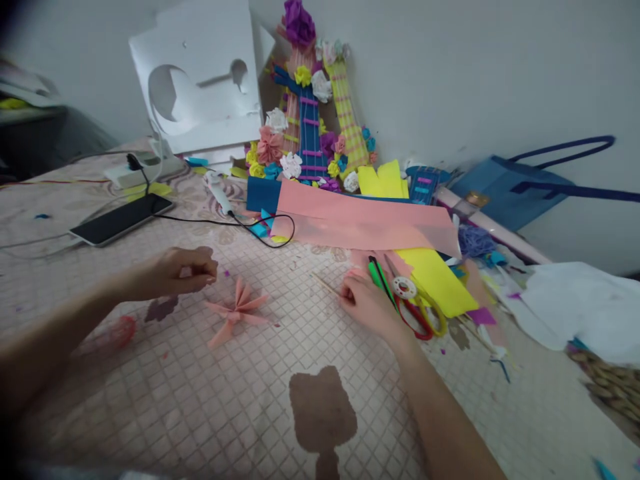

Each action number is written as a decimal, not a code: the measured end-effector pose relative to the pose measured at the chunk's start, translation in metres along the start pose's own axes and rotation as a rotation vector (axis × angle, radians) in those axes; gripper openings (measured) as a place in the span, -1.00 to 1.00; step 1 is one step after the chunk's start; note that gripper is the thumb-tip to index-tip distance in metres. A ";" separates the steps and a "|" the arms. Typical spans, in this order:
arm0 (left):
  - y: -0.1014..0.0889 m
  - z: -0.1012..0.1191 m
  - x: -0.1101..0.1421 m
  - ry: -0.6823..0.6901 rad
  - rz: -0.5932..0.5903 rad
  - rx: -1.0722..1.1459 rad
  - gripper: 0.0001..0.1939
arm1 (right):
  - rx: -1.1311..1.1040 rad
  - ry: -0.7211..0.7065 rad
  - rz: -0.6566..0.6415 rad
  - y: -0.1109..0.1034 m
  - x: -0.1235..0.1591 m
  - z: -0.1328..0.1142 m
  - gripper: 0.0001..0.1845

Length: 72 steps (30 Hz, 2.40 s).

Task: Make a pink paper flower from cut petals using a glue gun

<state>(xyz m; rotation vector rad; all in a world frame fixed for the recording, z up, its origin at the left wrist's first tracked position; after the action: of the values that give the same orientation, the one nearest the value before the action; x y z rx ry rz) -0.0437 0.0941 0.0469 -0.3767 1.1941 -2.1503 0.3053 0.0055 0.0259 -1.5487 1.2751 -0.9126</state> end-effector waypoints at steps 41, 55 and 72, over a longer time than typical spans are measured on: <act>0.027 0.029 0.008 0.147 -0.004 -0.045 -0.86 | -0.780 -0.076 -0.415 0.038 0.013 -0.105 -0.73; 0.021 0.026 0.011 -0.033 -0.073 -0.073 -0.87 | -0.499 -0.105 -0.026 0.033 -0.002 -0.096 -0.82; 0.035 0.020 -0.003 0.096 0.097 0.004 -0.90 | -0.651 -0.139 -0.184 0.042 -0.006 -0.119 -0.82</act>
<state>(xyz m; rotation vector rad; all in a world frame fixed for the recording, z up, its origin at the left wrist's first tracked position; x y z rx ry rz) -0.0171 0.0702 0.0287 -0.2107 1.2347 -2.1069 0.1806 -0.0127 0.0236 -2.2206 1.4224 -0.4991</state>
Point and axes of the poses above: each hand's wrist, its own x-axis away from the middle knuckle, its own y-axis out of the palm, z = x × y, the point moved 3 cm from there along -x, towards the middle knuckle
